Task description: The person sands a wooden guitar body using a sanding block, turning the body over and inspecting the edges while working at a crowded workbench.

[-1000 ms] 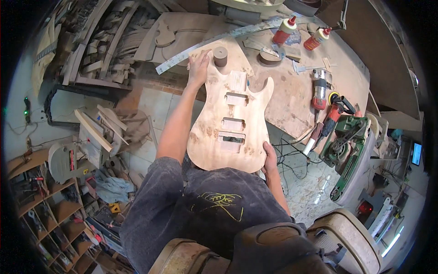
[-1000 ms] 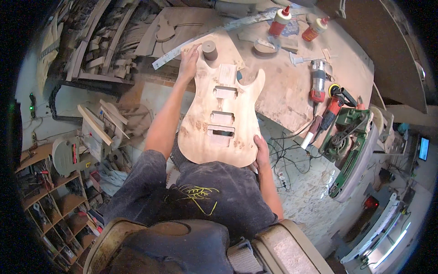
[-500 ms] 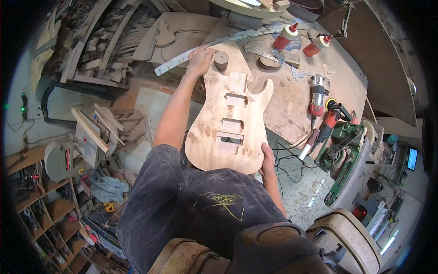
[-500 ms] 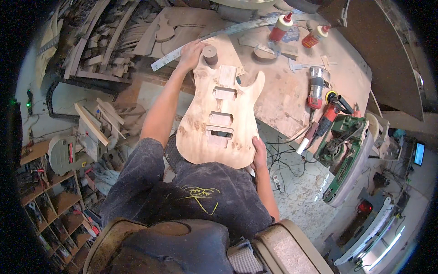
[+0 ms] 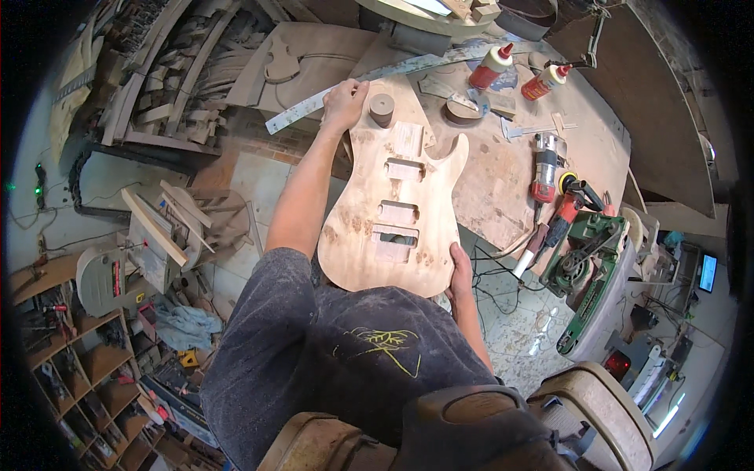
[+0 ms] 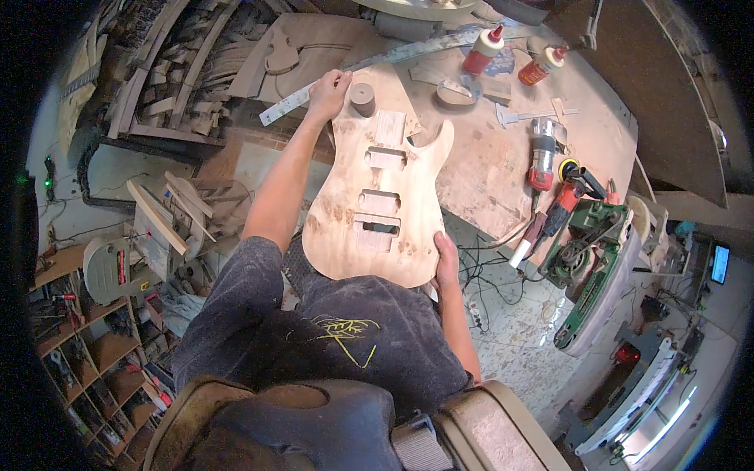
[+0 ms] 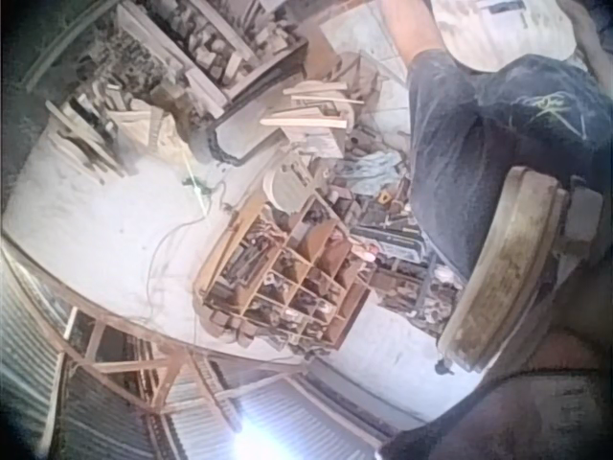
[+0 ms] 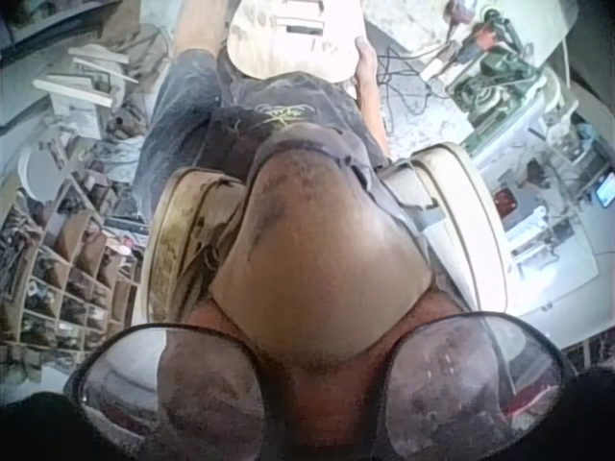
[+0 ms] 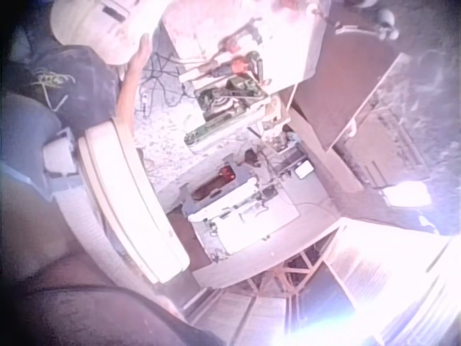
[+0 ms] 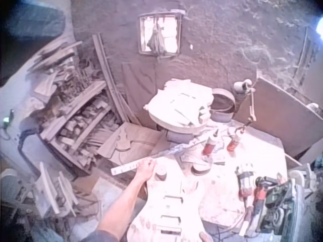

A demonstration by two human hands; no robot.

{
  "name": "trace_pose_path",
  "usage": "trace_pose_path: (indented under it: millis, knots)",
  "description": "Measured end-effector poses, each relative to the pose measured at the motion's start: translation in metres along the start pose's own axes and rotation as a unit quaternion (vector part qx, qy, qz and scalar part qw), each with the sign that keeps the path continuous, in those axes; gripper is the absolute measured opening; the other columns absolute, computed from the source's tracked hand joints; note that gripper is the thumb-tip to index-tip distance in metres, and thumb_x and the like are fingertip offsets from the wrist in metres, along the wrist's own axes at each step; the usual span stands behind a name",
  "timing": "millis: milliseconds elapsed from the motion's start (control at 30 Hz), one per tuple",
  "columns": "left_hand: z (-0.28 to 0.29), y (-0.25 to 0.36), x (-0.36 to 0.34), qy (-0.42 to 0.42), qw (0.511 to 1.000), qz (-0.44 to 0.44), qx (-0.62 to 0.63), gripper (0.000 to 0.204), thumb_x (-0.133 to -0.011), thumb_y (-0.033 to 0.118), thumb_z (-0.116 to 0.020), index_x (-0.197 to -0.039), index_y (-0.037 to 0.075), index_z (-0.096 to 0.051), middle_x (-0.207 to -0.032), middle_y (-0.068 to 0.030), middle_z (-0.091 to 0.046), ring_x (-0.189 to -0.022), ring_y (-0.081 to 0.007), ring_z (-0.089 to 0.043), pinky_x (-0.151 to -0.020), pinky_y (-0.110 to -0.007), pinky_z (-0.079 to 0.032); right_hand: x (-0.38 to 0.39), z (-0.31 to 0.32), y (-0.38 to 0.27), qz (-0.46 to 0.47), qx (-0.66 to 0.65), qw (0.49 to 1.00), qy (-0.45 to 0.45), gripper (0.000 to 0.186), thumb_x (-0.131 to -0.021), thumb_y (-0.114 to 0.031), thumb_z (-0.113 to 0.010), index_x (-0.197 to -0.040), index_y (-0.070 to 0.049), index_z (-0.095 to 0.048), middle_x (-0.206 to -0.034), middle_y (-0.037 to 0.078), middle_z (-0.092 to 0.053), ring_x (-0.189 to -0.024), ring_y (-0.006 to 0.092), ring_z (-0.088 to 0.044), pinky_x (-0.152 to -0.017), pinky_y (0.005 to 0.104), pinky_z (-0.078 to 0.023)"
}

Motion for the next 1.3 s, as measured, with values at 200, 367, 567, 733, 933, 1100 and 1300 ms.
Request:
trace_pose_path:
  millis: [200, 367, 567, 733, 933, 1100, 1300]
  knots:
    - [0.002, -0.005, -0.002, -0.005, 0.999, 0.044, 0.012, 0.054, -0.095, 0.058, -0.050, -0.099, 0.006, -0.064, -0.094, -0.0224, -0.069, -0.095, -0.0407, -0.064, -0.085, -0.046, -0.046, -0.004, -0.004, -0.001, 0.015, 0.009, 1.000, 0.010, 0.052, -0.102, -0.036, -0.050, -0.135, 0.004, -0.049, -0.124, 0.015, -0.064, -0.103, 0.0207, -0.068, -0.087, 0.0336, -0.056]
    - [0.004, -0.007, -0.003, -0.008, 0.997, 0.079, 0.009, 0.052, -0.094, 0.054, -0.053, -0.093, 0.004, -0.066, -0.095, -0.0206, -0.070, -0.098, -0.0396, -0.065, -0.088, -0.047, -0.047, -0.004, -0.006, -0.002, 0.012, 0.006, 1.000, 0.007, 0.051, -0.102, -0.034, -0.049, -0.135, 0.004, -0.049, -0.123, 0.014, -0.065, -0.102, 0.0204, -0.068, -0.087, 0.0331, -0.056]
    - [0.003, -0.009, -0.006, -0.016, 0.997, 0.081, 0.015, 0.053, -0.093, 0.056, -0.054, -0.092, 0.004, -0.067, -0.094, -0.0213, -0.070, -0.096, -0.0407, -0.065, -0.085, -0.048, -0.048, -0.008, -0.005, 0.000, 0.021, 0.001, 1.000, 0.023, 0.051, -0.102, -0.035, -0.050, -0.134, 0.004, -0.051, -0.122, 0.015, -0.065, -0.102, 0.0211, -0.068, -0.089, 0.0337, -0.055]
    - [0.003, -0.011, -0.009, -0.007, 0.997, 0.077, 0.013, 0.056, -0.092, 0.058, -0.054, -0.091, 0.003, -0.066, -0.091, -0.0211, -0.070, -0.092, -0.0399, -0.066, -0.081, -0.046, -0.048, -0.007, -0.008, 0.001, 0.017, -0.009, 0.999, 0.026, 0.050, -0.101, -0.035, -0.051, -0.132, 0.004, -0.051, -0.120, 0.015, -0.066, -0.099, 0.0209, -0.069, -0.085, 0.0332, -0.057]
    - [0.006, -0.015, -0.011, 0.000, 0.996, 0.085, 0.014, 0.057, -0.091, 0.059, -0.055, -0.089, 0.003, -0.067, -0.091, -0.0212, -0.070, -0.093, -0.0400, -0.066, -0.082, -0.047, -0.048, -0.006, -0.013, 0.000, 0.008, 0.010, 0.999, 0.030, 0.049, -0.101, -0.032, -0.050, -0.132, 0.006, -0.051, -0.123, 0.015, -0.064, -0.106, 0.0208, -0.066, -0.091, 0.0331, -0.053]
    - [0.007, -0.015, -0.013, -0.003, 0.995, 0.095, 0.003, 0.057, -0.090, 0.060, -0.058, -0.088, 0.003, -0.067, -0.090, -0.0207, -0.070, -0.092, -0.0390, -0.066, -0.080, -0.046, -0.049, -0.007, -0.012, 0.003, 0.011, -0.001, 0.999, 0.041, 0.049, -0.102, -0.032, -0.050, -0.132, 0.006, -0.051, -0.123, 0.016, -0.064, -0.105, 0.0210, -0.066, -0.091, 0.0332, -0.053]
    - [0.009, -0.017, -0.014, -0.004, 0.996, 0.092, 0.017, 0.058, -0.089, 0.061, -0.058, -0.085, 0.004, -0.067, -0.087, -0.0191, -0.070, -0.089, -0.0366, -0.067, -0.078, -0.044, -0.049, -0.008, -0.017, 0.005, 0.017, 0.004, 1.000, 0.024, 0.053, -0.101, -0.037, -0.051, -0.134, 0.005, -0.050, -0.123, 0.017, -0.064, -0.103, 0.0226, -0.068, -0.088, 0.0354, -0.056]
Point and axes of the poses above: each hand's wrist, its own x-axis away from the middle knuckle, its own z-axis out of the back of the hand, y = z × x, the point moved 10 cm from there along -x, towards the middle knuckle
